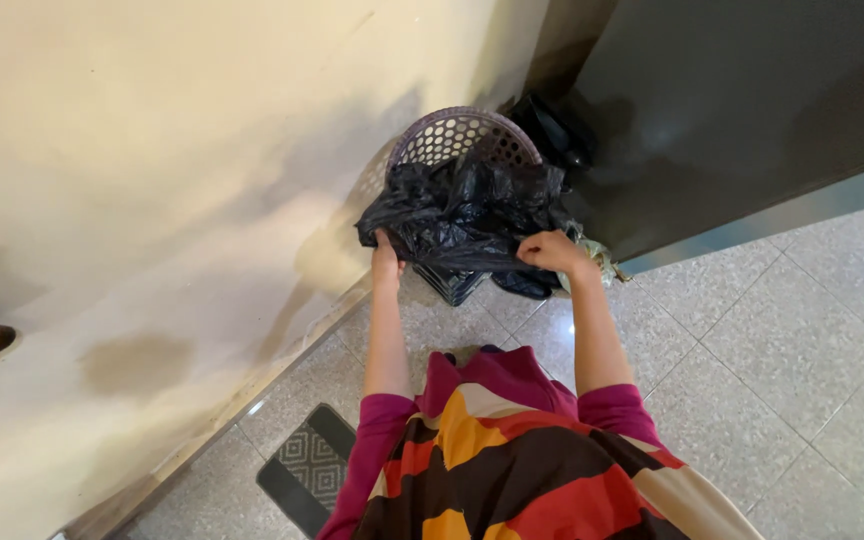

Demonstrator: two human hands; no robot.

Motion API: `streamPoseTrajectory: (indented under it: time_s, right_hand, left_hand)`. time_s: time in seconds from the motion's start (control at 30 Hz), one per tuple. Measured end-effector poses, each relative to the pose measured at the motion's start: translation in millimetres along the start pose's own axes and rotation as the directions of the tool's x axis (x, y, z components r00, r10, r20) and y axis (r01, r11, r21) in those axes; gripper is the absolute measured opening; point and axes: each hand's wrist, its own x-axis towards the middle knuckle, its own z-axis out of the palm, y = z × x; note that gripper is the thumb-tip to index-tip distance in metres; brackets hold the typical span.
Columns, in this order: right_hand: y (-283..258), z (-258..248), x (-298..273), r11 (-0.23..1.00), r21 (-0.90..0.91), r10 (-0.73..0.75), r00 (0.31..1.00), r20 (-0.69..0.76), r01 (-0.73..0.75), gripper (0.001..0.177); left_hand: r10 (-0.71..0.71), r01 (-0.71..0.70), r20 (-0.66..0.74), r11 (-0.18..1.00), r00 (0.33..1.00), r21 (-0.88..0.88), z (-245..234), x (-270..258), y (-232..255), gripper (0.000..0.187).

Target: Collect trash or leaves from a yard into a plastic bag and then place the bag into an indoor trash bin.

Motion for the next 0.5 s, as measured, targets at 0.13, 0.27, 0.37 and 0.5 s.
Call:
streamPoseTrajectory:
  time_s: [0.13, 0.27, 0.37, 0.5]
  right_hand:
    - [39.5, 30.3, 7.3, 0.996, 0.044, -0.073, 0.997, 0.037, 0.072, 0.027]
    - [62.5, 49.0, 14.7, 0.999, -0.011, -0.033, 0.997, -0.075, 0.032, 0.033]
    - [78.6, 61.6, 26.0, 0.999, 0.005, 0.036, 0.964, -0.264, -0.036, 0.037]
    - [48.6, 41.7, 22.9, 0.89, 0.338, 0.435, 0.791, -0.431, -0.305, 0.037]
  left_hand:
    - [-0.135, 0.133, 0.037, 0.989, 0.99, 0.058, -7.3, 3.8, -13.6, 0.076]
    - [-0.229, 0.297, 0.209, 0.866, 0.951, -0.402, -17.5, 7.9, -19.0, 0.075]
    - [-0.194, 0.321, 0.261, 0.691, 0.946, -0.647, -20.0, 13.3, -15.6, 0.066]
    - [-0.03, 0.145, 0.159, 0.594, 0.987, -0.791, -16.6, 17.4, -3.7, 0.037]
